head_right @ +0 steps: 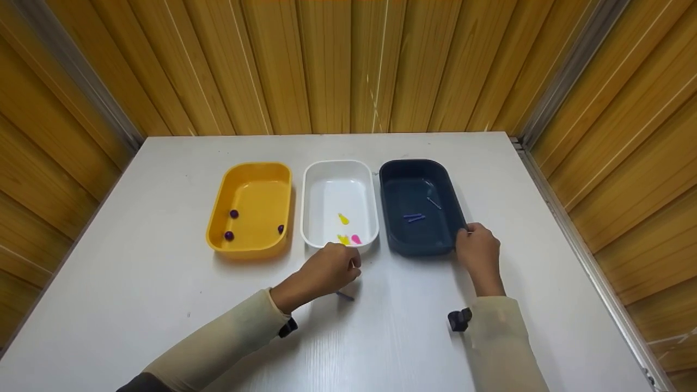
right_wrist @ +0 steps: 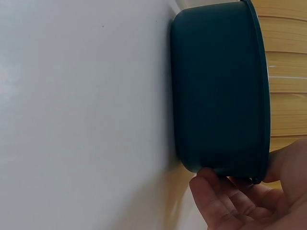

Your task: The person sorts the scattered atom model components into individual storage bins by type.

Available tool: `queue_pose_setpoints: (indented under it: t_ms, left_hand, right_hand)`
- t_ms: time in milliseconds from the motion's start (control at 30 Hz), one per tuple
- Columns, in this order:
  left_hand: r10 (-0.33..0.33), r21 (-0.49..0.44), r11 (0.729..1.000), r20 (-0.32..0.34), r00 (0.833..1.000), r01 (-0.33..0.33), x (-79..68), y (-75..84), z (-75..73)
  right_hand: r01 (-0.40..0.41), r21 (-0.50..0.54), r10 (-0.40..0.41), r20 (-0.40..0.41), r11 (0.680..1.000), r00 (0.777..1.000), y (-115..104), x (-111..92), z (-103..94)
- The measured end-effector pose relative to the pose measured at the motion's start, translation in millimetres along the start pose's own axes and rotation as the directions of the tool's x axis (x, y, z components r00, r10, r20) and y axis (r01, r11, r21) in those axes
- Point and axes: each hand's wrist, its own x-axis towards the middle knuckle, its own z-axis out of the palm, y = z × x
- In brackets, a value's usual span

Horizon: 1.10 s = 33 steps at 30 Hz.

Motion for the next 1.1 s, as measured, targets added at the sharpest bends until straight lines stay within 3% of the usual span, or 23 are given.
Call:
queue_pose_setpoints:
  t_ms: [167, 500, 633, 833, 1100]
  left_hand:
    - [-0.057, -0.045, 0.997, 0.07, 0.996, 0.06, -4.0, -6.4, 1.4]
    - [-0.11, -0.088, 0.988, 0.147, 0.983, 0.123, -12.2, -19.0, 6.7]
    - [-0.102, -0.082, 0.99, 0.181, 0.978, 0.118, -14.4, -21.1, 8.8]
    - [-0.061, -0.023, 0.998, 0.18, 0.982, 0.066, -18.0, -23.3, 11.6]
    - [-0.036, -0.026, 0.999, 0.196, 0.98, 0.042, -21.2, -24.5, 13.2]
  right_hand:
    - [0.002, -0.007, -0.002, 0.001, 1.0, 1.0, 1, 1, -0.3]
    - [0.003, -0.004, -0.003, 0.004, 1.0, 1.0, 1, 1, -0.5]
    - [0.001, -0.015, -0.001, 0.011, 1.0, 1.0, 1, 2, -0.7]
    - [-0.01, 0.011, 0.01, 0.026, 1.0, 1.0, 1, -1, -0.7]
    - [-0.014, 0.017, 0.014, 0.021, 1.0, 1.0, 0, 0, -0.5]
